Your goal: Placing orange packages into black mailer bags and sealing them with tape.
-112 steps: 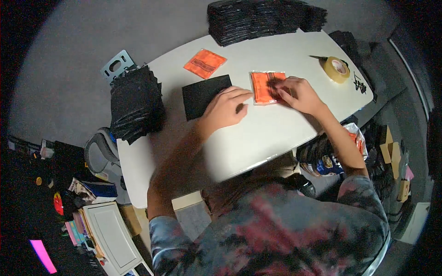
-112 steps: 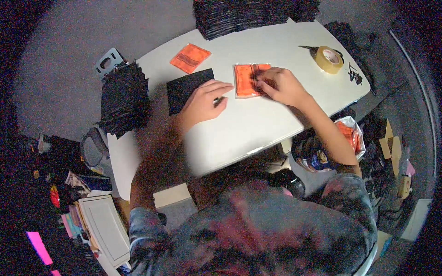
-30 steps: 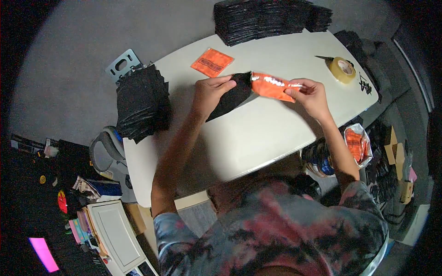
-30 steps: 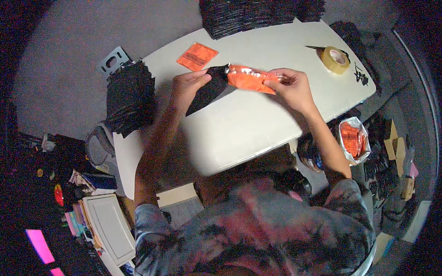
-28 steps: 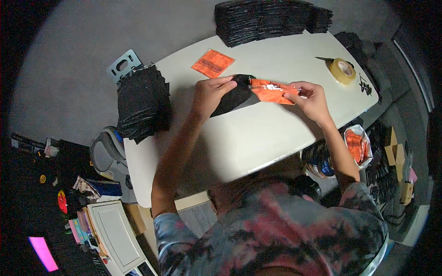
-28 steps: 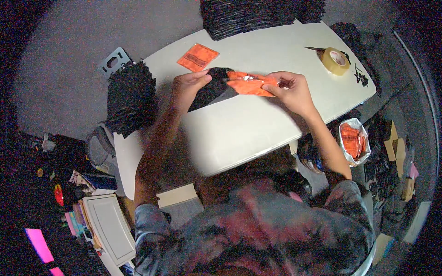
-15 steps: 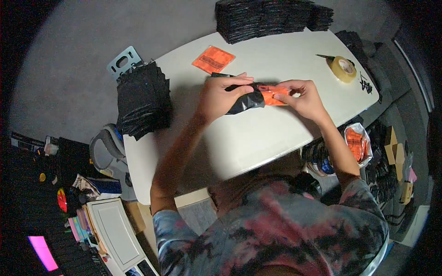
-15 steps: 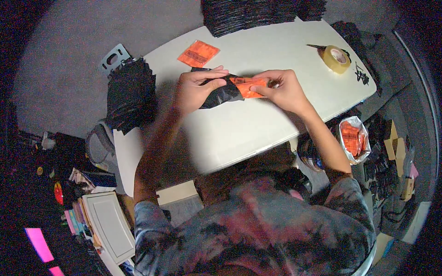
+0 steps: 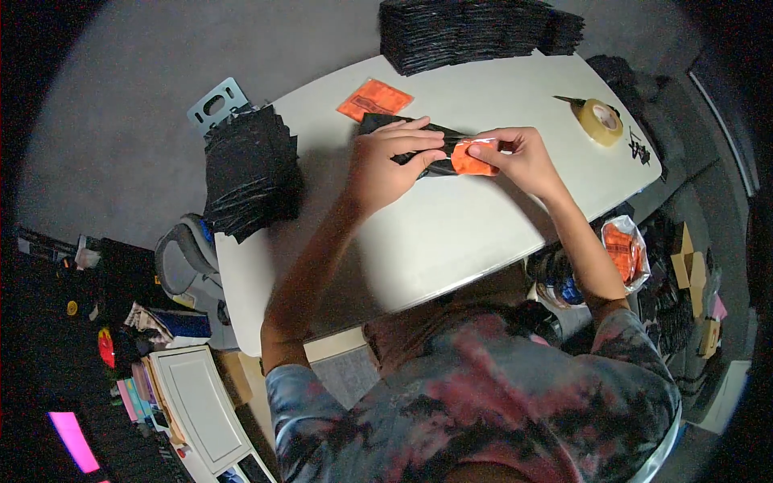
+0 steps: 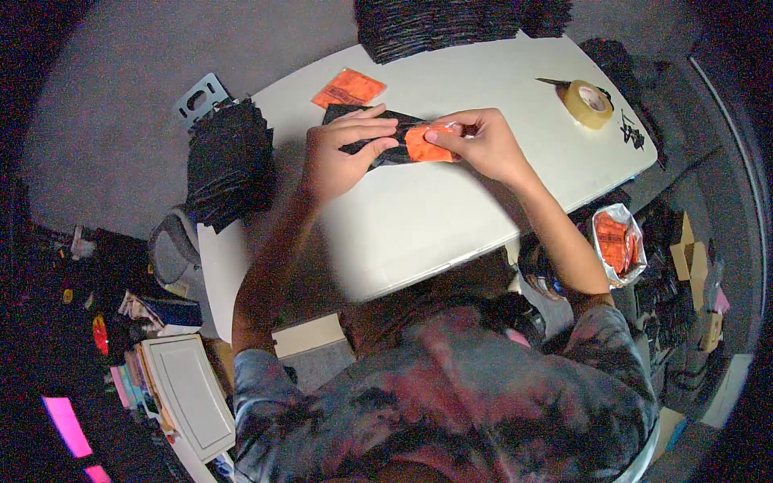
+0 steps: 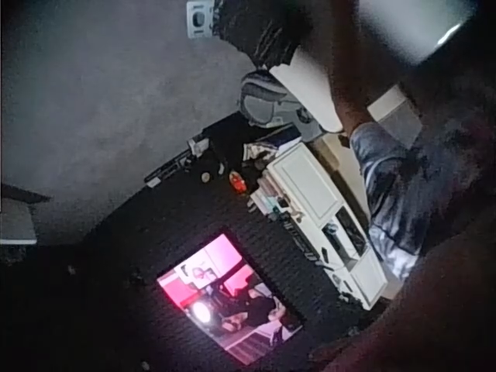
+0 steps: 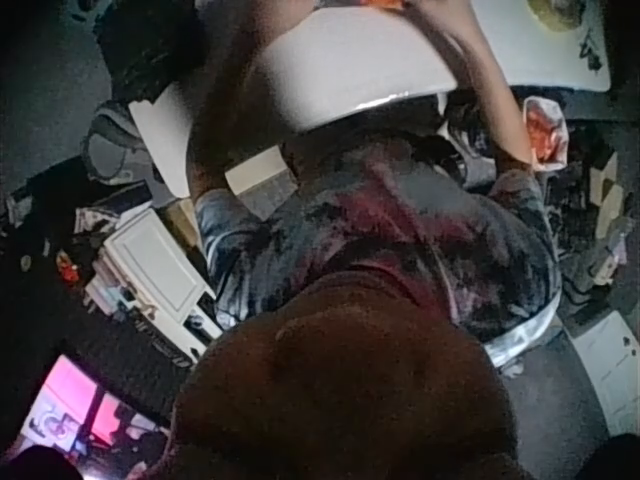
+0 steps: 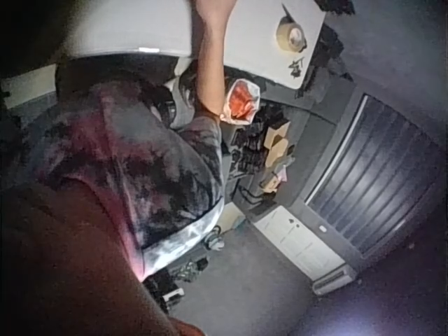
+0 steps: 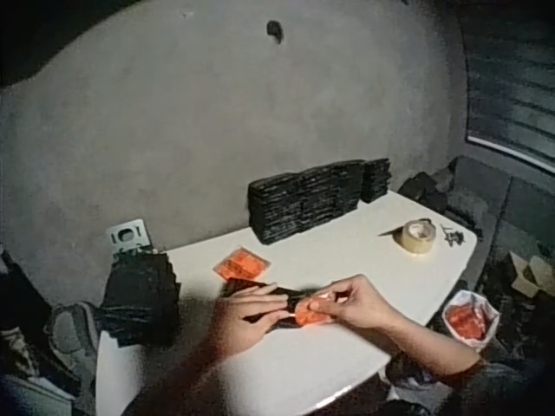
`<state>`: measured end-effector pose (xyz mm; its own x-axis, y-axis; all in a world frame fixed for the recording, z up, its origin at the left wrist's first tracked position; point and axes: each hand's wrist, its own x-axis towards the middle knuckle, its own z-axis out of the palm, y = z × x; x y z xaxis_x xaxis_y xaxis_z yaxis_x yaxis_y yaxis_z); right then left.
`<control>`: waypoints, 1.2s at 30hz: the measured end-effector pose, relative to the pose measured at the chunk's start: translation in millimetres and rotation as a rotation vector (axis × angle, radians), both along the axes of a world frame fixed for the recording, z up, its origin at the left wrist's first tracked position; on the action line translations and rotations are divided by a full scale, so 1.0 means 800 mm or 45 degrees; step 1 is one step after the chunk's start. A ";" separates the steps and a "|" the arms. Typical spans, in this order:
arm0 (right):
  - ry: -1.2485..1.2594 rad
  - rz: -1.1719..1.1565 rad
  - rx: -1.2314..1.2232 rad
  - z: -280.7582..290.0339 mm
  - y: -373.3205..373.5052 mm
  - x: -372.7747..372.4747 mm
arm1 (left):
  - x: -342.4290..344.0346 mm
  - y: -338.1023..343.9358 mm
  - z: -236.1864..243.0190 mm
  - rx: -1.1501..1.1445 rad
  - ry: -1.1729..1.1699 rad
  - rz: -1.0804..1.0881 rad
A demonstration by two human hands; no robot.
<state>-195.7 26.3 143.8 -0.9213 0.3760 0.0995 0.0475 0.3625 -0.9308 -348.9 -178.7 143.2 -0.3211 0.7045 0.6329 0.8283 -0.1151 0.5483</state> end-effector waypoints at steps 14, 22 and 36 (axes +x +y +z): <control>0.571 -0.097 0.794 0.011 -0.030 0.010 | 0.001 0.000 0.009 0.108 -0.040 0.188; 0.343 -0.168 0.537 0.020 -0.042 -0.002 | 0.020 0.001 0.005 0.133 0.144 0.107; 0.446 -0.251 0.696 0.017 -0.041 -0.011 | 0.030 0.000 0.017 0.187 0.267 0.062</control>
<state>-204.4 -6.2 157.1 -0.7194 0.3446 0.6031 -0.1098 0.8010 -0.5886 -324.9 -178.7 156.6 -0.2037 0.5870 0.7835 0.9286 -0.1378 0.3446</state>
